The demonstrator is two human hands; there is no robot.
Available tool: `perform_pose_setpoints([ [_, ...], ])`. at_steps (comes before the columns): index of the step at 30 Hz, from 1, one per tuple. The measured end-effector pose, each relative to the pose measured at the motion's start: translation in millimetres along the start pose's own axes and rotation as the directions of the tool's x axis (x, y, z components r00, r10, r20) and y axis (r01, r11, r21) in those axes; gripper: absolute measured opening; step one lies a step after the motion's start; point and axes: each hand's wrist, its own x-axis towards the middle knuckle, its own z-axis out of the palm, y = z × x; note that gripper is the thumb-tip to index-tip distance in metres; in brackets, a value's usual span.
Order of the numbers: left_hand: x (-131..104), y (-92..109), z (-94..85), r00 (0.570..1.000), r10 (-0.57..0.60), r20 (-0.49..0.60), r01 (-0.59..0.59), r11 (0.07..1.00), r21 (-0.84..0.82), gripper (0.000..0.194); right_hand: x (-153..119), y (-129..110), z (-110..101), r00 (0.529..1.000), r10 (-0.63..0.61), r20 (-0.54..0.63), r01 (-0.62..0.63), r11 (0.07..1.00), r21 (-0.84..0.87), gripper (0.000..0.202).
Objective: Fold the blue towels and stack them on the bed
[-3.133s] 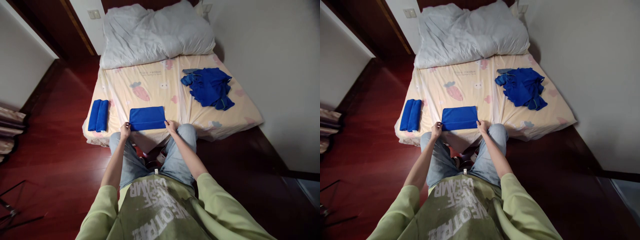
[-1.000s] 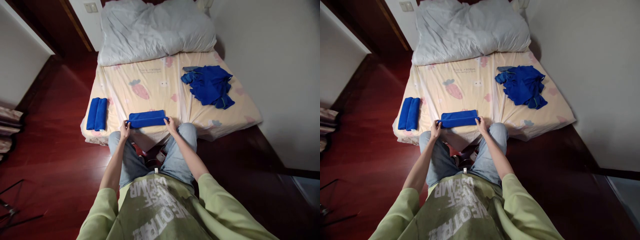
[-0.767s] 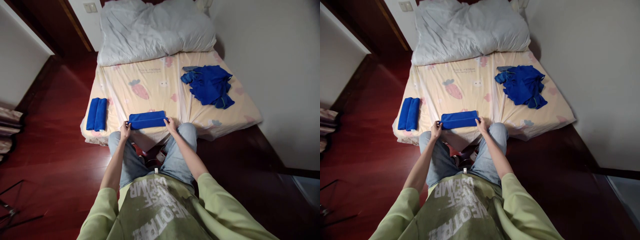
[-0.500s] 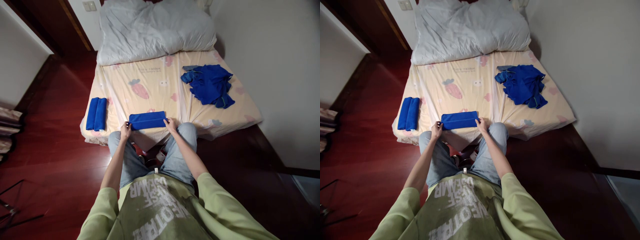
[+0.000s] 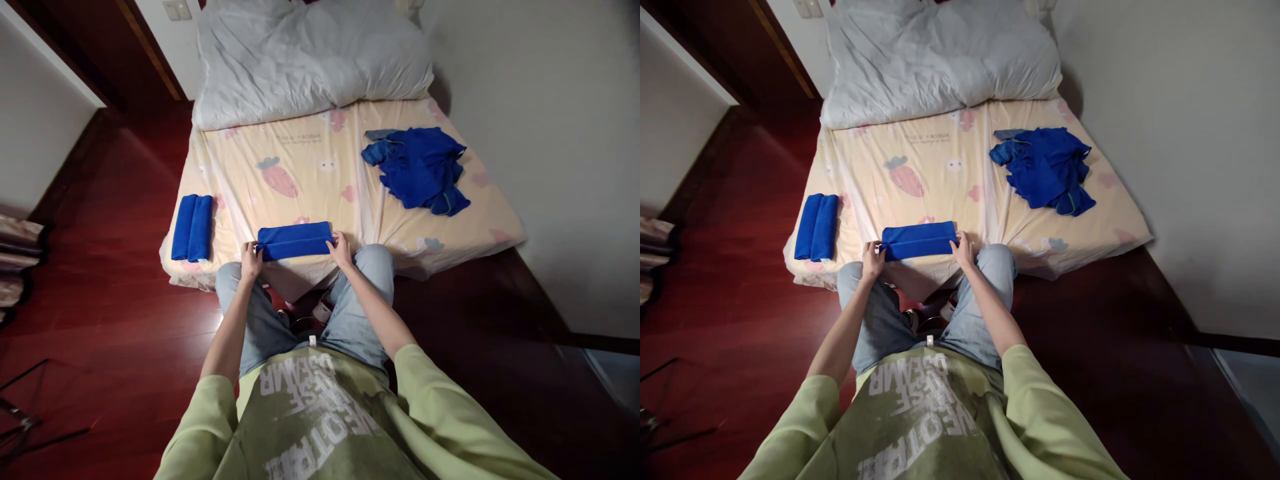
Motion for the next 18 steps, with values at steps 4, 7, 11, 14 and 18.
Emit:
perform_pose_setpoints([
  [4, -4, 0, -1.9, 0.984, 0.173, 0.05, -0.174, 0.985, 0.009, 0.025, -6, -11, -9, 0.953, -0.292, 0.082, 0.299, 0.949, -0.101, 0.035],
  [7, -6, 0, -1.4, 0.97, 0.2, 0.136, -0.201, 0.98, -0.005, 0.026, -10, -16, -11, 0.912, -0.355, 0.207, 0.383, 0.917, -0.114, 0.037],
  [11, -7, 0, -0.3, 0.953, 0.178, 0.247, -0.194, 0.98, 0.038, 0.047, -14, -17, -13, 0.902, -0.323, 0.288, 0.382, 0.907, -0.178, 0.048],
  [14, -7, 1, 0.2, 0.947, 0.156, 0.28, -0.182, 0.981, 0.068, 0.06, -14, -17, -14, 0.89, -0.311, 0.334, 0.393, 0.894, -0.216, 0.059],
  [18, -6, 5, -1.2, 0.955, 0.139, 0.262, -0.166, 0.983, 0.084, 0.067, -11, -17, -13, 0.892, -0.291, 0.346, 0.381, 0.896, -0.228, 0.063],
])
